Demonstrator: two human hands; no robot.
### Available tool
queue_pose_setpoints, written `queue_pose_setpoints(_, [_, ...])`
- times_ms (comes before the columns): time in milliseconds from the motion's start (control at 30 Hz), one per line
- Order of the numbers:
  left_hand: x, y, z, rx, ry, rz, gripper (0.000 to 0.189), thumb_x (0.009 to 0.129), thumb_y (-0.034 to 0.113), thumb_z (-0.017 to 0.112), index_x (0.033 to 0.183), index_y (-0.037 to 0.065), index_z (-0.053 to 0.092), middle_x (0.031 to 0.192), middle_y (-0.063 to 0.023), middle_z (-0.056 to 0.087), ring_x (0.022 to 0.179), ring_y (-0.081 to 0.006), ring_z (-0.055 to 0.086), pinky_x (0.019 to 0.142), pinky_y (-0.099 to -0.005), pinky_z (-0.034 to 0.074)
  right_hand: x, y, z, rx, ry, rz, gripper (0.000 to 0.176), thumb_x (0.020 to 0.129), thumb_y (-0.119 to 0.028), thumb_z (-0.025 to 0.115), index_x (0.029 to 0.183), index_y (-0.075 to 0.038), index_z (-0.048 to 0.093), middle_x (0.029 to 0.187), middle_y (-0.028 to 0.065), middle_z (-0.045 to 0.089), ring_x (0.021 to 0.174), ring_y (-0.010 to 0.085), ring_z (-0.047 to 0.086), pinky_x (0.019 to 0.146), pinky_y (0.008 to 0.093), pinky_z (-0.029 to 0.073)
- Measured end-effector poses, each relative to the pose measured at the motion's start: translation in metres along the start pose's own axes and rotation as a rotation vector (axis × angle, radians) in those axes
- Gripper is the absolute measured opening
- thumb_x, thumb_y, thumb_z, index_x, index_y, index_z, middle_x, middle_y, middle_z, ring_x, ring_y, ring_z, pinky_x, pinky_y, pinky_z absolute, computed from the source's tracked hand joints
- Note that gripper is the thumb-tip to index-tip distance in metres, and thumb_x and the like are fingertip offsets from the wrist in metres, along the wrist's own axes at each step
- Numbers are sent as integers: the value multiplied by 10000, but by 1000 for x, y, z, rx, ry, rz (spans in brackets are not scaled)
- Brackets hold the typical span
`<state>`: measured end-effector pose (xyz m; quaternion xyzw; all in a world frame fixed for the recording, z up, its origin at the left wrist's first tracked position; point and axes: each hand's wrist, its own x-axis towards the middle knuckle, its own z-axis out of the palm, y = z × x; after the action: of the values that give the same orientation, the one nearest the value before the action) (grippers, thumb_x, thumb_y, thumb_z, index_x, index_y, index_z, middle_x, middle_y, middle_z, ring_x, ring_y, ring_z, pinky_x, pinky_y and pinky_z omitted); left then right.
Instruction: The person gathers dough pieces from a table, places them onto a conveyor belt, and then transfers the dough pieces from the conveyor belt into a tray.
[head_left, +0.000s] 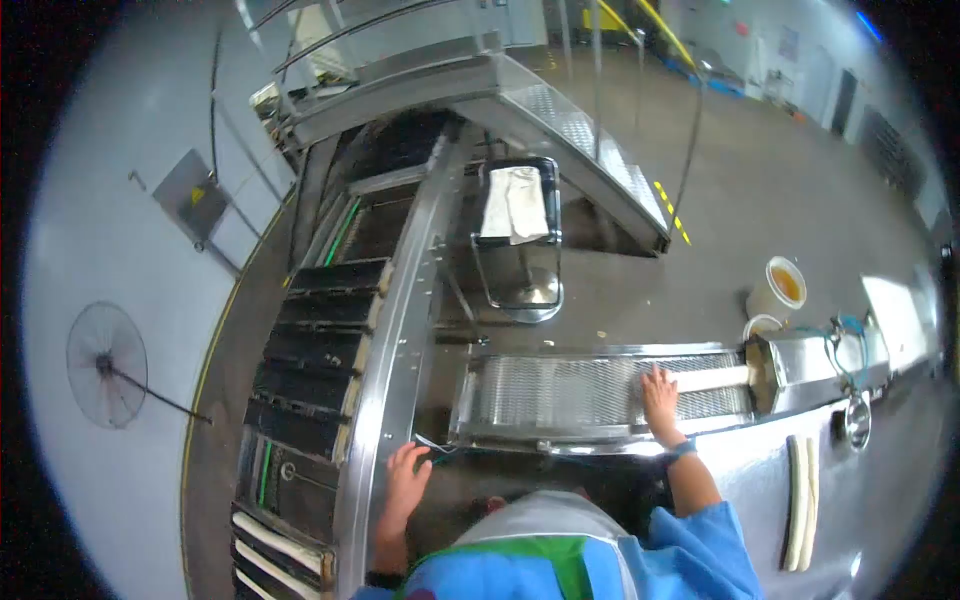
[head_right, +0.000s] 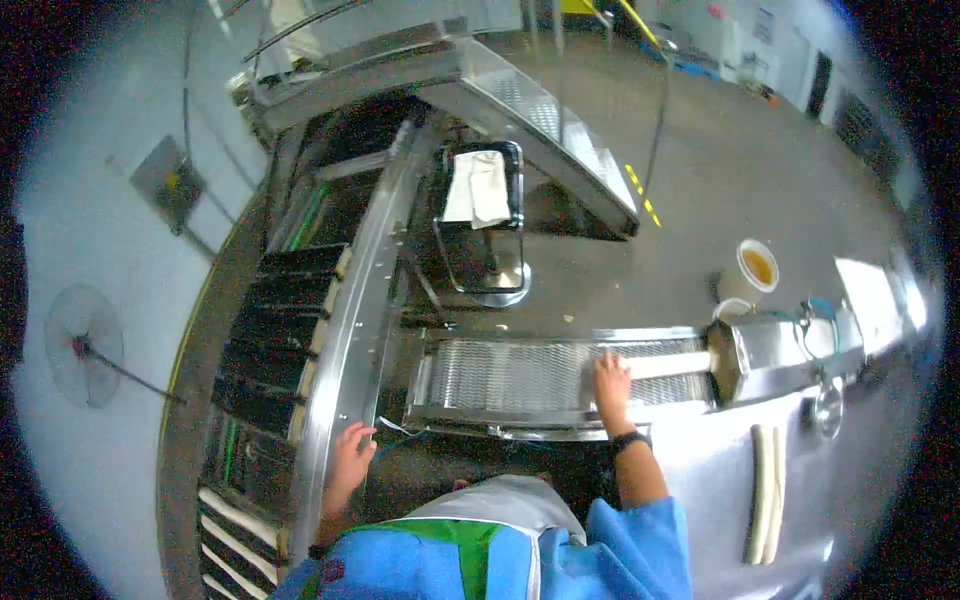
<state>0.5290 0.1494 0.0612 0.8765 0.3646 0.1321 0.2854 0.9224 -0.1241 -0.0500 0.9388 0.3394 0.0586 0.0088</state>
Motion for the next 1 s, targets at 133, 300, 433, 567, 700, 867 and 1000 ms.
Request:
queue_pose_setpoints(133, [3, 30, 8, 47, -100, 96, 247, 741, 169, 566, 979, 102, 555, 1119, -123, 470, 1079, -302, 389, 924, -386, 292, 15, 9, -22, 220, -61, -95, 264, 694, -128, 547, 956, -94, 537, 1085, 128, 460, 1013, 310, 417, 840, 420, 373])
queue_pose_setpoints(300, [17, 52, 39, 34, -216, 177, 239, 733, 152, 569, 966, 100, 565, 1101, -109, 482, 1066, -274, 414, 925, -365, 294, -33, 84, -105, 855, 344, 93, 328, 606, -62, 586, 913, -34, 473, 904, 134, 461, 867, 341, 439, 768, 399, 380])
queue_pose_setpoints(433, [35, 101, 80, 38, -367, 349, 234, 741, 128, 550, 971, 90, 555, 1095, -121, 482, 1065, -280, 415, 915, -365, 292, -153, 157, -220, 827, 534, 240, 281, 587, -79, 526, 857, -34, 464, 843, 134, 454, 835, 308, 445, 740, 377, 378])
queue_pose_setpoints(567, [45, 162, 120, 53, -512, 552, 248, 743, 122, 539, 987, 79, 539, 1101, -131, 475, 1074, -296, 401, 916, -372, 289, -291, 182, -295, 606, 324, 568, 246, 617, -131, 587, 838, -45, 523, 824, 104, 468, 809, 274, 494, 697, 359, 411])
queue_pose_setpoints(700, [50, 213, 164, 12, -586, 720, 257, 743, 135, 541, 994, 78, 536, 1103, -140, 471, 1085, -303, 393, 918, -380, 283, -376, 192, -277, 291, 290, 844, 336, 639, -225, 656, 896, -33, 555, 880, 116, 523, 836, 279, 500, 744, 359, 405])
queue_pose_setpoints(867, [40, 252, 191, -19, -658, 862, 255, 735, 153, 553, 977, 76, 538, 1092, -146, 475, 1077, -304, 400, 908, -395, 293, -403, 227, -128, 173, 229, 1015, 487, 625, -293, 681, 998, -20, 526, 919, 149, 545, 870, 313, 507, 769, 390, 402])
queue_pose_setpoints(1000, [37, 242, 203, -49, -665, 897, 260, 724, 158, 565, 970, 76, 541, 1079, -142, 481, 1070, -307, 400, 904, -398, 295, -379, 206, -74, -84, 167, 1036, 439, 580, -293, 672, 930, -71, 528, 899, 139, 520, 863, 300, 497, 774, 434, 378])
